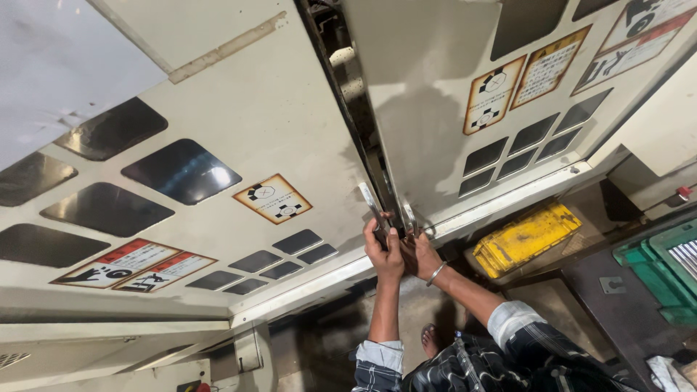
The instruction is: The person uses a wrench to tighten or loosen bolts on a large industrial machine. They wipe their hands with a cloth and open the machine door to access internal components.
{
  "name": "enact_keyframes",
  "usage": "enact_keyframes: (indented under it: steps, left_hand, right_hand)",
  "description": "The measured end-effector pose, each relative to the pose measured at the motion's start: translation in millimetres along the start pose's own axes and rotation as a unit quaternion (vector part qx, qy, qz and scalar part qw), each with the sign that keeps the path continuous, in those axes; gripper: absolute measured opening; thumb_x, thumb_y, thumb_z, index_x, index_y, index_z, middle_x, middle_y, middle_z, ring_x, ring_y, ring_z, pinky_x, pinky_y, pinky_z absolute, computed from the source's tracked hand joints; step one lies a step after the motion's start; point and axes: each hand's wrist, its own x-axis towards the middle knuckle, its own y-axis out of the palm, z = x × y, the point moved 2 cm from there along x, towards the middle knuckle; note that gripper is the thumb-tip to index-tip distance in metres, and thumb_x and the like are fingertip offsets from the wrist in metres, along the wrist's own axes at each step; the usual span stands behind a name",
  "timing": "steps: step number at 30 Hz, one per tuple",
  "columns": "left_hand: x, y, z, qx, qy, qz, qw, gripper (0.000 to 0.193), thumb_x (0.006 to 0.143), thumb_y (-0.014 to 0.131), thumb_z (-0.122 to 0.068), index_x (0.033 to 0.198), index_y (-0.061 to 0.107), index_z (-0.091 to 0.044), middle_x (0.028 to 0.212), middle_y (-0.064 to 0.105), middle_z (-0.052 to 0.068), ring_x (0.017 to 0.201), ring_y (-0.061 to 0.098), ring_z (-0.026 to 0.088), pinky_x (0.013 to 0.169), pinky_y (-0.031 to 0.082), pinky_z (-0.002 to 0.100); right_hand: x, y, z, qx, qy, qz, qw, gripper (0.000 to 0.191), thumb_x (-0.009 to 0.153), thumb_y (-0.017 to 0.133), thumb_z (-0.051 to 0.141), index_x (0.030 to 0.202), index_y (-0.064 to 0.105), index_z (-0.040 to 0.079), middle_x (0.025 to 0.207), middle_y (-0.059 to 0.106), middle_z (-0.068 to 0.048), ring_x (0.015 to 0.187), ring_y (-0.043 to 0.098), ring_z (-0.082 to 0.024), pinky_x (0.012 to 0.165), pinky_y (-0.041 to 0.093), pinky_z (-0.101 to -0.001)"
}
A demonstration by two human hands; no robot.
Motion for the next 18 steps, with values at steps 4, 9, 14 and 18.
enact_keyframes:
  steps: [4, 9, 14, 18]
  left_hand:
    - [0.4, 0.7, -0.5, 0.01, -0.002, 0.003, 1.0, 0.036, 0.102, 0.06, -0.009, 0.135, 0.05, 0.003, 0.122, 0.069, 0.016, 0.108, 0.068, 0.02, 0.096, 0.053, 0.033]
    - [1.1, 1.1, 1.4, 0.008, -0.015, 0.004, 1.0, 0.036, 0.101, 0.061, -0.01, 0.134, 0.05, 0.002, 0.12, 0.07, 0.015, 0.104, 0.069, 0.02, 0.093, 0.054, 0.033]
    - [1.0, 3.0, 3.4, 0.01, 0.008, 0.007, 1.0, 0.036, 0.103, 0.06, -0.01, 0.135, 0.05, 0.002, 0.122, 0.069, 0.017, 0.111, 0.068, 0.022, 0.099, 0.053, 0.034]
    - [1.5, 2.9, 4.6, 0.004, 0.003, 0.008, 1.0, 0.037, 0.102, 0.06, -0.012, 0.135, 0.049, 0.001, 0.122, 0.07, 0.017, 0.111, 0.069, 0.023, 0.099, 0.054, 0.035]
  right_hand:
    - [-1.2, -0.1, -2.4, -0.002, -0.009, -0.007, 1.0, 0.021, 0.084, 0.067, 0.014, 0.105, 0.068, 0.011, 0.088, 0.067, -0.006, 0.1, 0.062, -0.033, 0.096, 0.042, -0.051]
    - [-3.2, 4.2, -7.5, -0.005, 0.007, 0.005, 1.0, 0.022, 0.082, 0.069, 0.016, 0.104, 0.068, 0.014, 0.087, 0.069, -0.004, 0.1, 0.064, -0.032, 0.097, 0.041, -0.0521]
    - [-9.0, 10.9, -16.6, 0.006, 0.024, 0.012, 1.0, 0.027, 0.08, 0.07, 0.017, 0.107, 0.067, 0.014, 0.092, 0.071, -0.006, 0.102, 0.064, -0.033, 0.096, 0.04, -0.0521]
    - [-13.5, 16.8, -23.6, 0.0, 0.039, 0.041, 0.998, 0.027, 0.083, 0.069, 0.017, 0.109, 0.067, 0.014, 0.093, 0.072, -0.006, 0.102, 0.065, -0.032, 0.097, 0.04, -0.0535]
